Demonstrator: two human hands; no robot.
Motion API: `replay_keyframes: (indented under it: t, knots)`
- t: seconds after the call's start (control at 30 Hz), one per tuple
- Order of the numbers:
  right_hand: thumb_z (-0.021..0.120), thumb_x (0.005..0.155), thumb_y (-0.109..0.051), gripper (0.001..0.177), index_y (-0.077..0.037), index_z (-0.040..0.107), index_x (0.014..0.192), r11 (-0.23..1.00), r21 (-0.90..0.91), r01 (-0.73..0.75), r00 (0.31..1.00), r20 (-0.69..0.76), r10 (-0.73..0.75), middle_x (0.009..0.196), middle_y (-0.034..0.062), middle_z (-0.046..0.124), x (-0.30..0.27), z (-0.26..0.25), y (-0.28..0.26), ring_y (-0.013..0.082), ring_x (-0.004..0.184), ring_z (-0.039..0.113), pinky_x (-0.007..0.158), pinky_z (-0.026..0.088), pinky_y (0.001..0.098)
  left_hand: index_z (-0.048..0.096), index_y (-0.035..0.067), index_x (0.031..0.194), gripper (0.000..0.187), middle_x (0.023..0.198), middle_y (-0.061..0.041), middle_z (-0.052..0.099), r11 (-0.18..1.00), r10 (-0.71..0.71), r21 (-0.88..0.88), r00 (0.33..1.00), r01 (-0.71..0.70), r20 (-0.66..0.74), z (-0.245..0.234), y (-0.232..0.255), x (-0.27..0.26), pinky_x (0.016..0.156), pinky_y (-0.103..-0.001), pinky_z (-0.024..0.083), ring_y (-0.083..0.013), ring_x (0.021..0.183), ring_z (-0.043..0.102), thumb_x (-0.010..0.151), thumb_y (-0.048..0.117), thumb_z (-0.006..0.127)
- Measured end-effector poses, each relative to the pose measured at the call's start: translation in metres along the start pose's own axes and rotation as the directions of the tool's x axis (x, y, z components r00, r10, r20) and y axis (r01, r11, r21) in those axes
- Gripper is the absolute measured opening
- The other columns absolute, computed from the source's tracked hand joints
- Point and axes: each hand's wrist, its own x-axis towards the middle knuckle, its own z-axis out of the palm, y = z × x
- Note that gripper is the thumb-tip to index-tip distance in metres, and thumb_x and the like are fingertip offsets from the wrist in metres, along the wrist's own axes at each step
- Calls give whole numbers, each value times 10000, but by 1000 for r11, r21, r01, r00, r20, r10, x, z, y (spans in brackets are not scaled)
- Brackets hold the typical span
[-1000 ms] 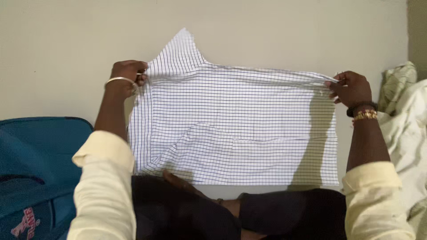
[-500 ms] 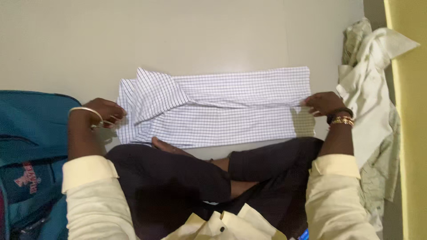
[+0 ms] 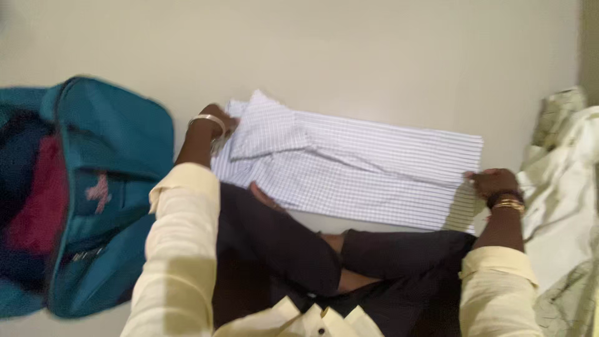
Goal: The person folds a shirt on the floor and then places it into a bag.
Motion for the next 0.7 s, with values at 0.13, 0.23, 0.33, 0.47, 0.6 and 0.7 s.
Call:
replay_keyframes:
  t: [0.13, 0.23, 0.33, 0.47, 0.6, 0.7]
  knots:
    - [924, 743, -312, 578, 52, 713, 1140, 952, 222, -209, 978, 45, 204, 979, 218, 761, -10, -7, -7, 368, 837, 703, 818, 588, 544, 764, 7, 1050, 469, 1159, -199, 707, 858, 342, 401, 939, -320, 17, 23, -9, 49, 969, -456, 517, -372, 1099, 664, 938, 455, 682]
    - [954, 695, -271, 625, 71, 709, 1158, 961, 221, -168, 986, 37, 164, 991, 225, 765, -7, -7, -12, 373, 890, 725, 829, 598, 524, 752, 22, 1001, 304, 1086, -190, 742, 852, 332, 420, 943, -311, 24, 26, -7, 56, 946, -411, 555, -327, 1039, 705, 927, 308, 680]
    - [989, 671, -268, 682, 58, 701, 1196, 985, 128, -113, 994, 23, 111, 1029, 200, 743, 4, -2, -7, 346, 933, 727, 871, 584, 485, 721, -51, 937, 82, 961, -184, 788, 734, 198, -676, 972, -61, 127, 14, -7, 39, 782, -382, 629, -262, 839, 758, 889, -11, 668]
    - [932, 713, -364, 638, 34, 705, 1156, 988, 113, -109, 994, 17, 108, 1019, 186, 737, 25, -2, 11, 346, 933, 723, 885, 572, 482, 775, -27, 998, 143, 937, -143, 790, 936, 5, -350, 994, 33, 107, -4, 0, 3, 690, -335, 588, -201, 762, 701, 859, -55, 757]
    - [801, 815, -536, 599, 26, 737, 1012, 997, 66, -32, 999, -26, 34, 951, 197, 755, 34, -2, 3, 361, 919, 732, 886, 565, 476, 729, 4, 1076, 187, 889, -105, 749, 813, -17, -578, 995, 70, 98, -13, 24, -15, 595, -347, 599, -162, 698, 696, 891, -6, 703]
    - [703, 892, -665, 687, 19, 761, 903, 999, 25, 31, 994, -106, -29, 901, 205, 768, 44, 3, -10, 372, 908, 739, 886, 560, 472, 767, 57, 1135, 231, 814, -118, 709, 873, 59, -484, 998, -59, -15, -9, 25, -8, 565, -351, 558, -171, 617, 600, 906, 53, 735]
